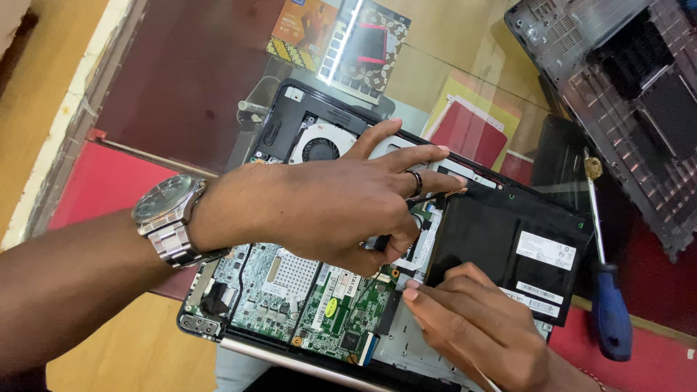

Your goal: The person removes the laptop battery using a plastic pry tool and their hands. They then use a screwdriver to remove screws from the motherboard area and lift a small metal bracket.

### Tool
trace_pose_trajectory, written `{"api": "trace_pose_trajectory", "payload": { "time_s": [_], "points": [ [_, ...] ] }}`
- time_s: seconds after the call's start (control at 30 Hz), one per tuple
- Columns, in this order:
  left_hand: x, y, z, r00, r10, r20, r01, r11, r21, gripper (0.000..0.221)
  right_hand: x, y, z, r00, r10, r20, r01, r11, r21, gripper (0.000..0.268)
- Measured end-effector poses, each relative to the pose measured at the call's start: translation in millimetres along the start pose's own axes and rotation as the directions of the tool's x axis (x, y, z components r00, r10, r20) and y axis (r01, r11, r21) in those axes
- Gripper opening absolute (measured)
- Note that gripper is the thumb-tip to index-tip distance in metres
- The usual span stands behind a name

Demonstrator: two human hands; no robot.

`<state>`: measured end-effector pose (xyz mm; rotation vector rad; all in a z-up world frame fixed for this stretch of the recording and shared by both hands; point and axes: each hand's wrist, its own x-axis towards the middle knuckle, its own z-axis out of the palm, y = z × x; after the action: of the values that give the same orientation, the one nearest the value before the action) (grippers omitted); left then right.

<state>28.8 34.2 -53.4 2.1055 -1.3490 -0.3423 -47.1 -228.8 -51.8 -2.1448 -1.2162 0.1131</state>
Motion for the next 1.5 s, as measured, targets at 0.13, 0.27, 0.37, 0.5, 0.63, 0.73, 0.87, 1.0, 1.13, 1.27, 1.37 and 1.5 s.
{"api": "trace_pose_trajectory", "payload": {
  "time_s": [0.13, 0.27, 0.37, 0.5, 0.63, 0.73, 0.87, 1.0, 1.13, 1.27, 1.37, 1.5],
  "points": [
    [2, 1, 3, 1.0, -0.017, 0.0, 0.018, 0.999, 0.029, 0.013, -10, 4, 2, 0.999, 0.011, 0.04, -0.011, 1.0, -0.002, 0.046],
    [1, 0, 3, 1.0, -0.015, 0.001, 0.015, 0.999, 0.046, 0.016, -12, 4, 3, 0.999, 0.004, 0.05, -0.003, 1.0, -0.018, 0.048],
    [1, 0, 3, 1.0, -0.02, -0.004, 0.02, 0.999, 0.047, 0.019, 10, -3, -3, 0.995, -0.096, 0.016, 0.096, 0.995, -0.019, 0.034],
    [2, 0, 2, 0.999, -0.031, 0.015, 0.03, 0.999, 0.034, 0.019, -5, 2, 3, 1.0, 0.005, 0.022, -0.004, 1.0, -0.009, 0.048],
    [0, -2, 4, 1.0, -0.001, -0.023, 0.002, 1.0, 0.03, 0.019, 6, 0, 0, 0.998, -0.053, -0.037, 0.052, 0.998, -0.031, 0.037],
    [0, -1, 3, 1.0, 0.002, -0.029, -0.001, 1.0, 0.028, 0.015, 14, -5, -6, 0.997, -0.064, -0.039, 0.065, 0.998, 0.012, 0.03],
    [-1, -1, 5, 0.998, 0.021, -0.056, -0.018, 0.998, 0.054, 0.011, 17, -7, -9, 0.992, 0.069, -0.105, -0.047, 0.978, 0.204, 0.024],
    [2, 1, 1, 0.999, -0.027, 0.02, 0.027, 0.999, 0.019, 0.007, 30, -6, -16, 0.999, -0.032, 0.014, 0.03, 0.99, 0.138, 0.03],
    [-1, -2, 3, 0.998, 0.034, -0.045, -0.031, 0.997, 0.064, 0.013, 40, 1, -7, 0.989, -0.133, -0.068, 0.14, 0.985, 0.098, 0.019],
    [0, -1, -1, 0.999, 0.034, -0.033, -0.034, 0.999, 0.024, 0.014, 44, 3, -10, 0.993, -0.107, -0.058, 0.115, 0.982, 0.149, 0.016],
    [-1, 3, -7, 1.0, 0.012, -0.001, -0.012, 1.0, -0.007, 0.009, 53, 5, -19, 0.98, -0.198, 0.004, 0.196, 0.972, 0.129, 0.018],
    [-4, -3, -14, 1.0, 0.01, 0.02, -0.009, 0.999, -0.04, 0.016, 61, 10, -24, 0.993, -0.096, 0.063, 0.093, 0.995, 0.04, 0.016]
  ]
}}
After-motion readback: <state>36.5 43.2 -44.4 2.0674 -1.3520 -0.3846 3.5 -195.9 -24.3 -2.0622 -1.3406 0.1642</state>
